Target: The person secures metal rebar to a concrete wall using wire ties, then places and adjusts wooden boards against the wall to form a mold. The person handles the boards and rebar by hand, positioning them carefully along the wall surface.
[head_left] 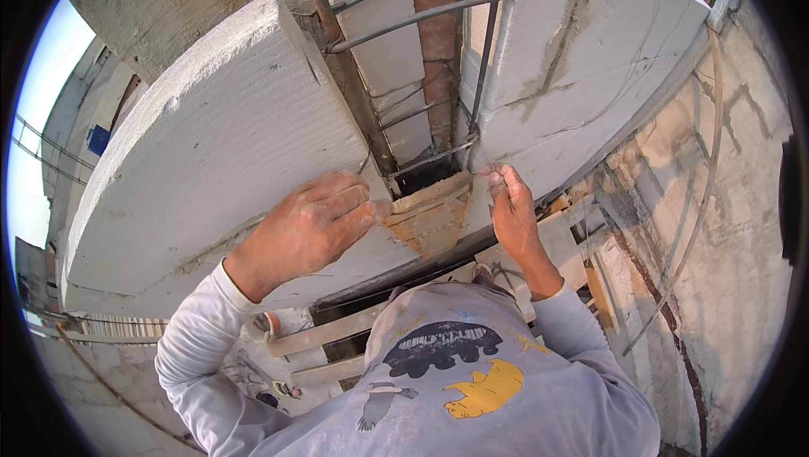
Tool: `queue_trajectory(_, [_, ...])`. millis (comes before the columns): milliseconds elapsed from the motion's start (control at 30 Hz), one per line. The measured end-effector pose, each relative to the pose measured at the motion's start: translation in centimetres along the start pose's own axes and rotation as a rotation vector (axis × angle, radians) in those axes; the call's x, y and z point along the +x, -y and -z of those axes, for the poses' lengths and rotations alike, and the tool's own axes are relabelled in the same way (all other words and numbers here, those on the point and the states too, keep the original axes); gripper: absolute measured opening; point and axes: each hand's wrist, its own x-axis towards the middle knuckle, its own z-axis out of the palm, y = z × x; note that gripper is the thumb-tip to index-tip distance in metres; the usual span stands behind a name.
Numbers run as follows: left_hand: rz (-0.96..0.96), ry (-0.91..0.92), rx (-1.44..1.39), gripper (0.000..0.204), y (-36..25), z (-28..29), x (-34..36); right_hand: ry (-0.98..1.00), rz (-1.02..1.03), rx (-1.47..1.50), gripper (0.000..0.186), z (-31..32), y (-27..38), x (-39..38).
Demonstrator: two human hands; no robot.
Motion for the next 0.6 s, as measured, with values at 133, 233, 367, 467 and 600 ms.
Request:
queue_trajectory(133, [0.031, -0.044, -0.062, 0.034, 0.1, 0.0, -0.2, 0.118, -0.155, 0.250, 0.030, 1.1, 2.4, -0.1])
queue_trajectory(233, [0.042, -0.121, -0.165, 0.032, 0.4, -0.5, -0.4, 0.166, -0.151, 0.144, 0.029, 1.2, 2.1, -0.4])
queue_trajectory(367, [0.083, -0.236, -0.283, 0.029, 0.3, -1.6, -1.2, 0.173, -0.352, 0.390, 0.030, 1.2, 4.0, -0.6])
queue_trajectory(467, [0.082, -0.319, -0.296, 0.029, 0.3, -2.4, -1.6, 0.169, -0.430, 0.541, 0.028, 1.3, 4.0, -0.5])
queue_trajectory(600, [0.032, -0.355, -0.223, 0.028, 0.1, -2.8, -1.1, 0.158, -0.257, 0.142, 0.029, 1.8, 1.3, 0.0])
